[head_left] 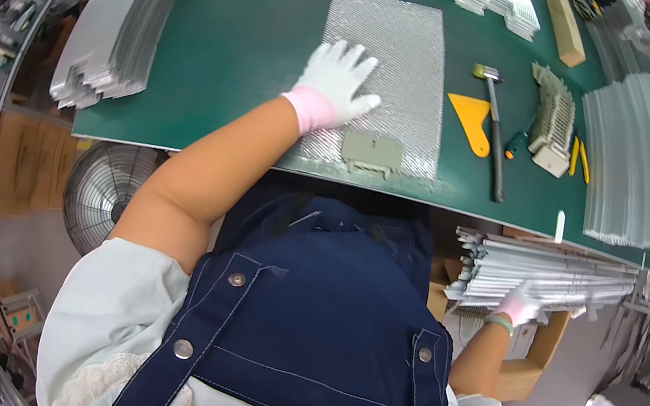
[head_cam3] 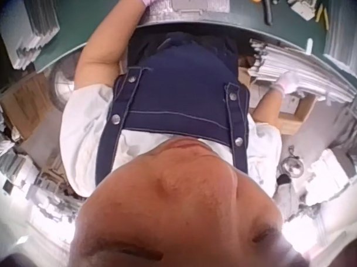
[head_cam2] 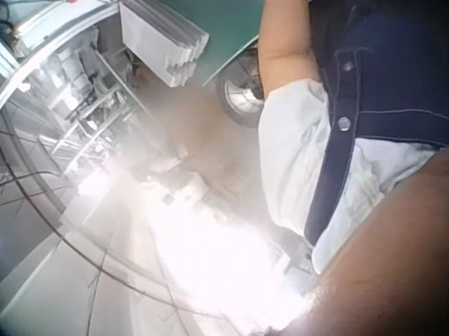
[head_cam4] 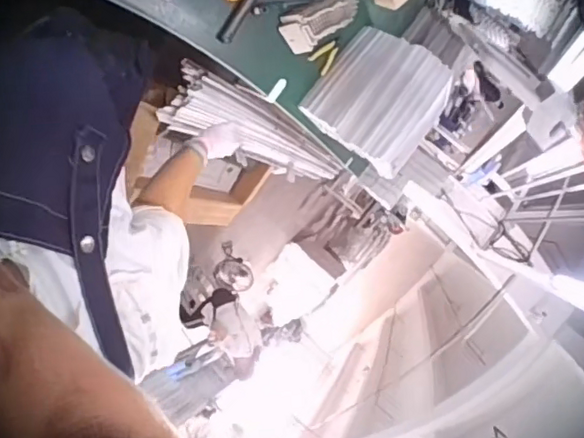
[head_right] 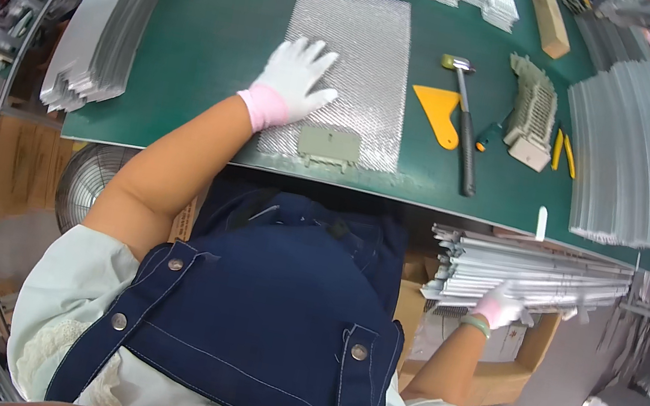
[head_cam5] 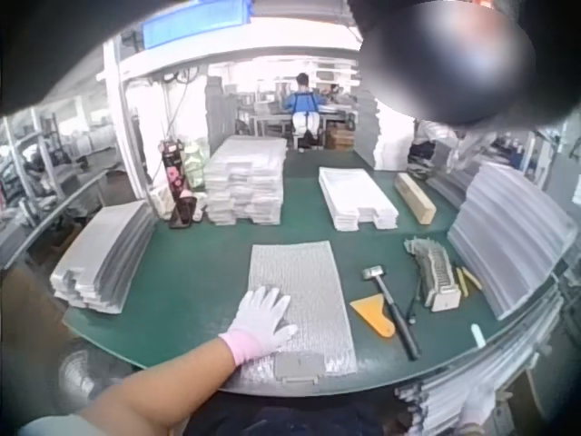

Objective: The person assembles metal frames by placing a mesh sheet on a workbench, inserting a small plastic component, and fitting metal bars into the mesh edges. They then use a hammer to secure the bars into place. The process is repeated for multiple units, with finished frames stacked on the table.

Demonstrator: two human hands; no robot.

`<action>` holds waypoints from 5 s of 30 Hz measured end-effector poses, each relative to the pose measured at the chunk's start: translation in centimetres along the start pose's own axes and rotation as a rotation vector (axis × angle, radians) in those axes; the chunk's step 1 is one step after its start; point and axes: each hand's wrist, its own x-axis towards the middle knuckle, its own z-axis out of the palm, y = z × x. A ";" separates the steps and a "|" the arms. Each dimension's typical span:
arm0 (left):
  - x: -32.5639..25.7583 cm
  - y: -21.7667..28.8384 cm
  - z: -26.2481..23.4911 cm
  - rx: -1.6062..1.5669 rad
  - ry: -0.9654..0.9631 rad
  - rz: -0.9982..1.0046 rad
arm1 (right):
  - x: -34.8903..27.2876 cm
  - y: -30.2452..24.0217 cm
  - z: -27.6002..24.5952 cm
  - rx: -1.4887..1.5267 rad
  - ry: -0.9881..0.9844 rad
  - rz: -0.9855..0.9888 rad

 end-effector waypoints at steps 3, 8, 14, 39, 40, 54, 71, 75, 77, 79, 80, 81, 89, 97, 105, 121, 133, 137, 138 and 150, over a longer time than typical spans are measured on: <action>1.9 -0.7 0.3 -0.002 -0.055 0.076 | 0.1 6.3 6.1 0.046 -0.214 0.023; 0.8 -3.3 2.9 0.082 0.118 0.092 | 2.9 5.7 7.8 -0.076 -0.208 -0.154; 1.9 -3.2 1.9 0.058 0.252 0.073 | 6.3 10.1 12.0 0.488 -0.556 0.097; -8.2 10.5 -10.0 -0.646 0.153 0.434 | 6.5 6.5 10.3 -0.019 -0.421 -0.169; -8.4 10.3 -10.0 -0.646 0.146 0.432 | 6.1 6.9 10.4 0.428 -0.500 0.118; -9.5 13.8 -8.2 -1.259 -0.356 0.521 | -20.9 -6.9 -9.3 1.234 -1.836 -0.273; -14.8 4.7 -11.9 -1.585 -0.054 -0.582 | -23.8 -8.7 -13.2 1.415 -0.907 -1.115; -19.6 5.8 -8.4 -1.392 -0.235 -0.638 | -24.7 -12.0 -11.9 0.767 -0.943 -1.313; -19.0 5.3 -7.3 -1.137 0.013 -0.510 | -23.6 -14.8 -8.6 0.654 -0.728 -1.388; -14.8 3.8 -6.3 -0.859 0.279 -0.334 | -21.7 -18.1 -4.8 0.507 -0.599 -1.320; -12.6 2.9 -6.1 -0.672 0.339 -0.250 | -21.3 -19.6 -3.6 0.436 -0.529 -1.273; -11.0 2.6 -6.8 -0.613 0.127 -0.333 | -21.7 -20.6 -3.4 0.415 -0.601 -1.187; -18.1 3.3 -8.4 -0.455 -0.130 -0.652 | -22.8 -13.4 -2.3 0.462 -0.705 -1.215; -20.7 3.5 -4.8 -1.469 -0.222 -0.832 | -24.3 -11.0 -2.4 0.942 -1.191 -0.525; -21.4 3.5 -5.9 -1.396 -0.329 -0.900 | -22.5 -10.0 -2.4 0.778 -1.467 -0.238; -19.3 4.3 -1.9 -1.956 0.153 -1.124 | -26.3 -12.7 0.1 1.130 -1.518 0.102; -19.0 5.4 -2.9 -1.944 0.223 -1.038 | -26.4 -12.6 -0.4 1.121 -1.482 0.278; -19.2 4.4 -1.7 -1.831 0.225 -1.055 | -25.9 -12.8 0.2 1.039 -1.442 0.162; -19.8 3.4 -0.2 -1.696 0.172 -0.902 | -26.2 -13.4 -0.4 1.026 -1.431 0.223; -19.7 4.1 -1.9 -2.014 0.130 -0.944 | -27.2 -13.6 -1.7 0.999 -1.611 0.277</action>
